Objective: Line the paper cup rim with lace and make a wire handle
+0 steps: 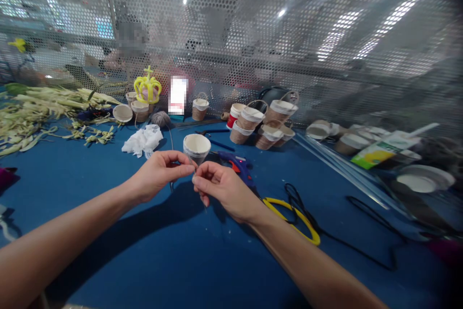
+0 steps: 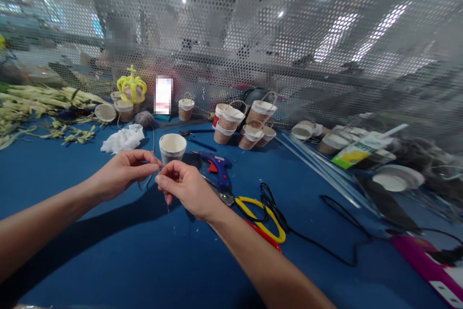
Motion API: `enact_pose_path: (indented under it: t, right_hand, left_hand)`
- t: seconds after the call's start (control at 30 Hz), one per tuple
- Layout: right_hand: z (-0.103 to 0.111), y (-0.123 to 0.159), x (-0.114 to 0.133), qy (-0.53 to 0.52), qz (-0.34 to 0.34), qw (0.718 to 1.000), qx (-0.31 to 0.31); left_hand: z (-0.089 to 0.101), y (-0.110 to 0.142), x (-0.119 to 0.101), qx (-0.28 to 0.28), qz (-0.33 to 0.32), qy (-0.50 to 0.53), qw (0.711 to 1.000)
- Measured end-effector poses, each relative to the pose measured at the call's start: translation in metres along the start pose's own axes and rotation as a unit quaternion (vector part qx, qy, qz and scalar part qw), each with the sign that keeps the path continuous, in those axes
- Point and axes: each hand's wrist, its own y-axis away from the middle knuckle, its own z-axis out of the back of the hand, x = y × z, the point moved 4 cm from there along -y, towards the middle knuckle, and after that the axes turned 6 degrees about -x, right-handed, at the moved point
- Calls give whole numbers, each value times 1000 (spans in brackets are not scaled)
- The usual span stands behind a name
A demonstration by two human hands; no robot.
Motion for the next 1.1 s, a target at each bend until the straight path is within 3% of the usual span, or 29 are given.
enact_pose_path:
  t: [0.47,0.67,0.77,1.1]
  right_hand:
    - [0,1,1,50,18,998,-43]
    - [-4,3,-2,-43,-14,998,40]
    - [-3,3,-4,-66,-24,996,45]
    - [0,2,0,31,11,999,-13]
  left_hand:
    - [-2,1,0,-34,18,-23,999]
    - [-4,3,0,53,21,21,998]
    - [-5,4,1,73,21,38,996]
    - [-3,0,3,-4,17,-21,1000]
